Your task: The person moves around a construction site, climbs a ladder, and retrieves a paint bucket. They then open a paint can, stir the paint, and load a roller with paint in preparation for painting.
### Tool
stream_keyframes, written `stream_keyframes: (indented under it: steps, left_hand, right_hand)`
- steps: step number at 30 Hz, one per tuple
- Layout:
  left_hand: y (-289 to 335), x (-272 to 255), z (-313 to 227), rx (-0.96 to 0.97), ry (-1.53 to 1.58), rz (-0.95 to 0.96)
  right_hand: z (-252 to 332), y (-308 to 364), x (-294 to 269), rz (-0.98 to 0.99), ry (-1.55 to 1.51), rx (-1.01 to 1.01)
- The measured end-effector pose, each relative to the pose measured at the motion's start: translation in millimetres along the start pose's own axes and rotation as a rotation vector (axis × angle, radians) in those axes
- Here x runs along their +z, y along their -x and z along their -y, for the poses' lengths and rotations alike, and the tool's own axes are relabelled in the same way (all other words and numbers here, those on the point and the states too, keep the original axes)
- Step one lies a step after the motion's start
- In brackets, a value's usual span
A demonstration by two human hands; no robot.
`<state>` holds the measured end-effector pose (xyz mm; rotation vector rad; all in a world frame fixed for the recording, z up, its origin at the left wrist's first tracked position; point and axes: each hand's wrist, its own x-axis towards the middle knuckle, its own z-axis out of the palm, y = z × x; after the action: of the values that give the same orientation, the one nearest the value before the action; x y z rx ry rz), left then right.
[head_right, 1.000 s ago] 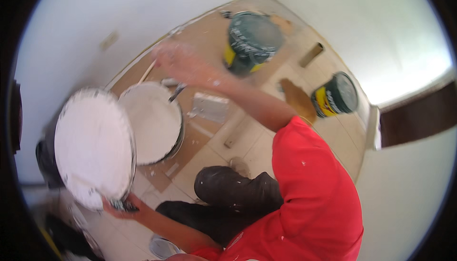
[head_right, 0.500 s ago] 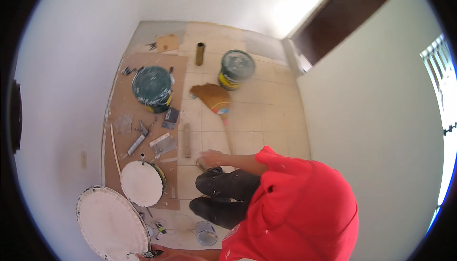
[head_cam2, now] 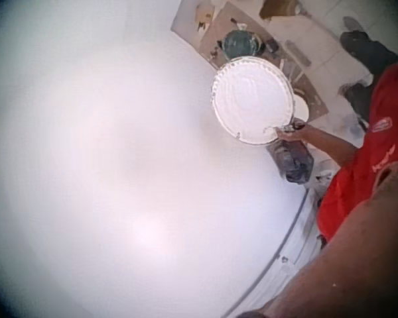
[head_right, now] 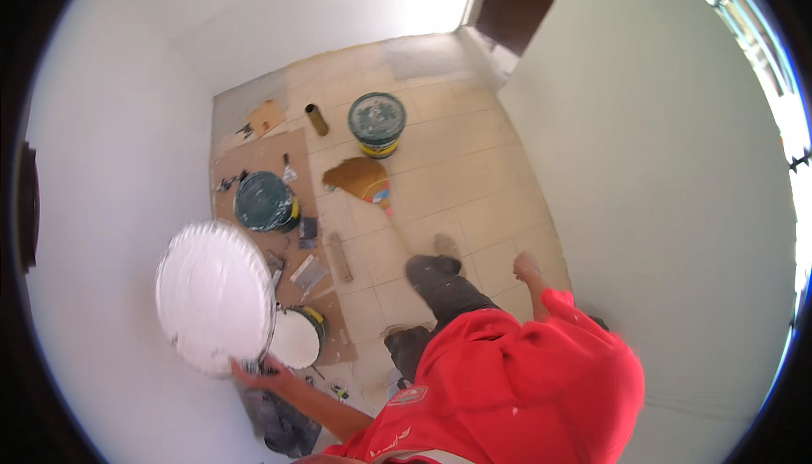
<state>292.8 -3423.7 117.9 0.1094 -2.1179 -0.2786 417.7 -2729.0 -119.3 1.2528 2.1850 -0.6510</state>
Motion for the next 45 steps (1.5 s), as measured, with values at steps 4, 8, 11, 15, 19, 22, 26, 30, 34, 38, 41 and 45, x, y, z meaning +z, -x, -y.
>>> stream_keyframes:
  steps: [4,8,11,15,19,22,26,30,34,38,41,45]
  left_hand:
    - [-41.6,111.1,-89.9,0.094,0.228,-0.150]
    - [-73.9,164.8,-196.3,-0.031,0.276,-0.067]
    - [-100.0,199.0,-267.1,-0.180,0.320,0.037]
    - [-127.0,264.4,-334.3,-0.394,0.442,-0.096]
    - [-128.8,318.5,-347.7,-0.450,0.656,-0.273]
    - [-115.0,363.0,-356.3,-0.617,0.923,-0.438]
    - [-128.6,421.6,-389.2,-0.822,0.973,-0.593]
    - [-196.6,496.2,-441.6,-0.980,1.258,-0.843]
    - [-282.2,519.8,-494.4,-1.115,1.186,-0.927]
    - [-347.5,563.4,-530.6,-1.052,1.067,-0.935]
    - [-347.1,586.3,-540.7,-0.989,0.877,-0.886]
    - [-408.2,665.0,-567.1,-1.020,0.845,-1.017]
  right_hand:
    - [-53.3,-58.6,-36.7,0.138,0.335,-0.117]
    - [-109.7,-141.1,-102.9,0.122,-0.596,0.434]
    - [-104.0,-193.2,-192.8,-0.058,-0.876,0.560]
    - [-30.4,-307.5,-338.4,-0.147,-0.795,0.290]
    - [166.8,-412.6,-448.9,-0.251,-0.676,-0.217]
    - [339.0,-467.7,-513.2,-0.226,-0.614,-0.551]
    - [524.2,-518.6,-534.4,-0.036,-0.499,-0.746]
    - [591.4,-652.1,-582.1,0.077,-0.238,-0.827]
    - [551.0,-697.0,-583.1,0.104,-0.183,-0.470]
    - [518.1,-769.5,-626.2,0.163,-0.119,-0.061]
    - [518.0,-791.2,-615.6,0.358,-0.251,0.306]
    - [663.9,-876.5,-642.4,0.363,0.047,-0.138]
